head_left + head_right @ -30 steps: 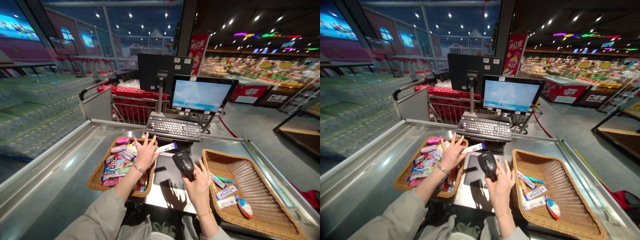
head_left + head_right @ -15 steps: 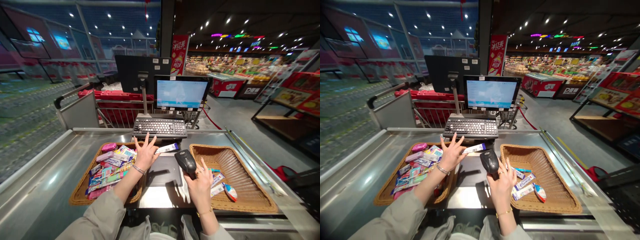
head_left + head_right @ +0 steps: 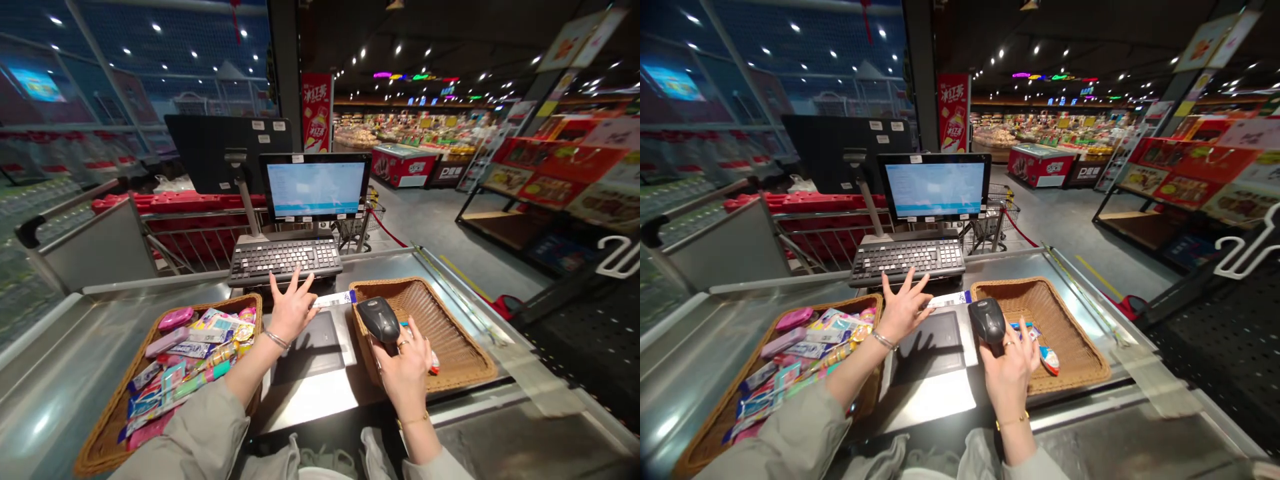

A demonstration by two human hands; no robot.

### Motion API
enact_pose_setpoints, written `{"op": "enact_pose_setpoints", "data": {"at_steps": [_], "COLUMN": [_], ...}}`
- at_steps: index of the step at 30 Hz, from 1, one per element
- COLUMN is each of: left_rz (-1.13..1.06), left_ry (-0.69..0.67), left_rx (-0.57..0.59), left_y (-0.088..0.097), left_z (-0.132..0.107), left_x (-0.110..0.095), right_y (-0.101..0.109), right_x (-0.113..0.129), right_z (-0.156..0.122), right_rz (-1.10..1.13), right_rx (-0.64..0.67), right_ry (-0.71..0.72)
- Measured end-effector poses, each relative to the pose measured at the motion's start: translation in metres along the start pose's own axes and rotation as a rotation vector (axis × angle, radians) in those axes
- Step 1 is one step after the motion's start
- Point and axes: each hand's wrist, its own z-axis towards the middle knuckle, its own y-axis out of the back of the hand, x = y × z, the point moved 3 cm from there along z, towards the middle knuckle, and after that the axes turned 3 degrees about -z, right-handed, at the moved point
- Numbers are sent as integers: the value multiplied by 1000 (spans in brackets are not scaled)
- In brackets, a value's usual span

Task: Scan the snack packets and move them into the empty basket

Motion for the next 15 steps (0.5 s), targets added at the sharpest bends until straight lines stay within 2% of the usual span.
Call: {"op": "enact_pose_setpoints", "data": {"at_steps": [5, 15], "left_rz": [-23, -70], "left_ry": [-57, -190], "left_rx": [-2, 29], "left_y": [-11, -37], "left_z": [15, 41], "left_x": [-13, -44], "right_y": [9, 35], "right_x": [-14, -49], "right_z": [1, 5], "right_rz": [-25, -119], "right_rx": [-22, -154], "right_ry": [-69, -204]}}
